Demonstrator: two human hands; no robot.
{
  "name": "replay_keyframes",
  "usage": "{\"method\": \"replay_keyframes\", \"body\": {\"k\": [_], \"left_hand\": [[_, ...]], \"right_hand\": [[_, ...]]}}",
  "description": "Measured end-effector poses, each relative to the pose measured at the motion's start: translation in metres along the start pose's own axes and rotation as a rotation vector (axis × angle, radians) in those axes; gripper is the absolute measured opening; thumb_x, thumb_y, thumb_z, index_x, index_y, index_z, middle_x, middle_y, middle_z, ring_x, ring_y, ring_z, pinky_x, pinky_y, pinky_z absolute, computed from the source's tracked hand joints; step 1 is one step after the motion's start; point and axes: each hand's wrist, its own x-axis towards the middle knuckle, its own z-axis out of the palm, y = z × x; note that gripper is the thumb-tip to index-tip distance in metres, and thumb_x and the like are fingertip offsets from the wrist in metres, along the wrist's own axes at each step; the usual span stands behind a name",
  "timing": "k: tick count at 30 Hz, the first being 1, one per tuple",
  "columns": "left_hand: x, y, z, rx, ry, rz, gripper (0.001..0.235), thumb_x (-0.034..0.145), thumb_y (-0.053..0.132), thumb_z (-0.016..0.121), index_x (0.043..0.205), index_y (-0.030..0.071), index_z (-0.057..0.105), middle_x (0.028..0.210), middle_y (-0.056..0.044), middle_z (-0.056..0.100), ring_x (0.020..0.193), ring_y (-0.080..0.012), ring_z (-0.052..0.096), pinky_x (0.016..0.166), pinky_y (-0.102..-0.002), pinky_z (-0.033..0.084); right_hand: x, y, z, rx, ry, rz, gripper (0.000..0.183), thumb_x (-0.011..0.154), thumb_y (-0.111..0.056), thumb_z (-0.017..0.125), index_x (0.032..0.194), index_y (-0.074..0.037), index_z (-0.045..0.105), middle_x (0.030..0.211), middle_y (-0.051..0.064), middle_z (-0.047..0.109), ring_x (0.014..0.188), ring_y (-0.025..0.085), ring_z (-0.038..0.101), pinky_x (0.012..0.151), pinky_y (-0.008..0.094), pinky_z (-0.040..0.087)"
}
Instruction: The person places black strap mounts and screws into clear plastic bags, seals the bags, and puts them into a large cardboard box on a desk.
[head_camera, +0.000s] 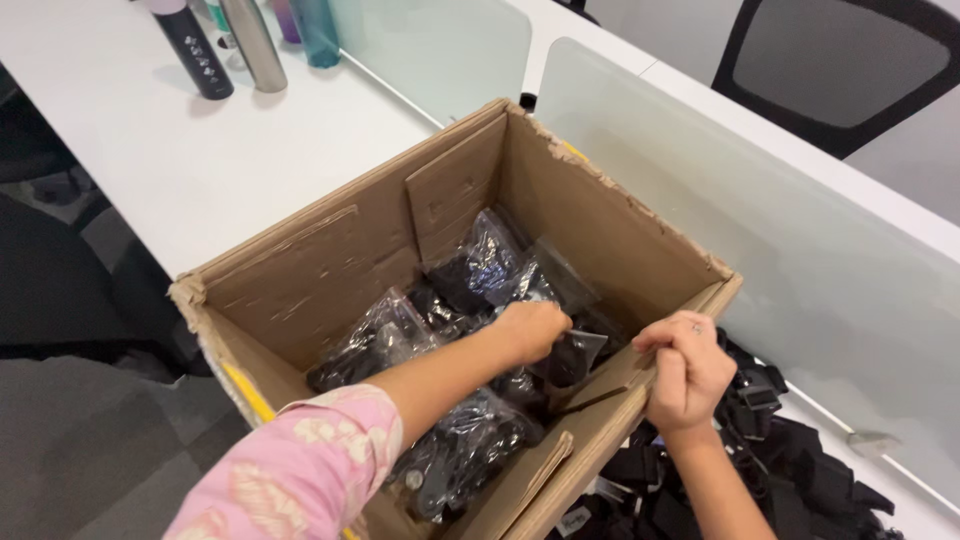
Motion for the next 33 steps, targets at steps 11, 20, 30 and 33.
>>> {"method": "replay_keyframes", "body": {"k": [11, 20, 30, 33], "left_hand": [[0.089, 0.014, -0.003, 0.118, 0.143, 0.035, 0.030, 0.079, 0.007, 0.068, 0.107, 0.016, 0.073, 0.119, -0.010, 0.066, 0.123, -0.0281, 0.055, 0.102, -0.060, 0.035], [0.066, 0.028, 0.050, 0.030, 0.767, -0.068, 0.026, 0.072, 0.002, 0.064, 0.097, 0.007, 0.070, 0.106, -0.011, 0.066, 0.109, -0.0301, 0.058, 0.092, -0.044, 0.042], [0.077, 0.009, 0.067, 0.129, 0.538, -0.066, 0.021, 0.074, 0.006, 0.065, 0.095, 0.007, 0.068, 0.100, -0.012, 0.068, 0.104, -0.0297, 0.060, 0.093, -0.044, 0.043], [0.067, 0.013, 0.044, 0.322, 0.471, -0.001, 0.024, 0.071, 0.012, 0.069, 0.094, 0.008, 0.069, 0.097, -0.011, 0.069, 0.105, -0.0309, 0.061, 0.101, -0.051, 0.039]], "right_hand": [[0.004, 0.001, 0.003, 0.054, 0.000, -0.060, 0.016, 0.082, -0.001, 0.047, 0.079, -0.004, 0.062, 0.072, 0.006, 0.063, 0.067, 0.020, 0.058, 0.091, 0.035, 0.048], [0.005, 0.004, 0.002, 0.041, -0.010, -0.115, 0.015, 0.077, -0.002, 0.048, 0.078, -0.002, 0.063, 0.071, 0.007, 0.063, 0.064, 0.020, 0.060, 0.085, 0.036, 0.049], [0.006, 0.006, 0.002, 0.048, -0.016, -0.154, 0.012, 0.074, -0.002, 0.050, 0.076, -0.003, 0.062, 0.070, 0.007, 0.063, 0.062, 0.021, 0.059, 0.081, 0.037, 0.049], [0.007, 0.007, 0.002, 0.043, -0.007, -0.188, 0.011, 0.075, -0.001, 0.050, 0.078, -0.003, 0.061, 0.072, 0.008, 0.061, 0.066, 0.023, 0.060, 0.083, 0.038, 0.049]]}}
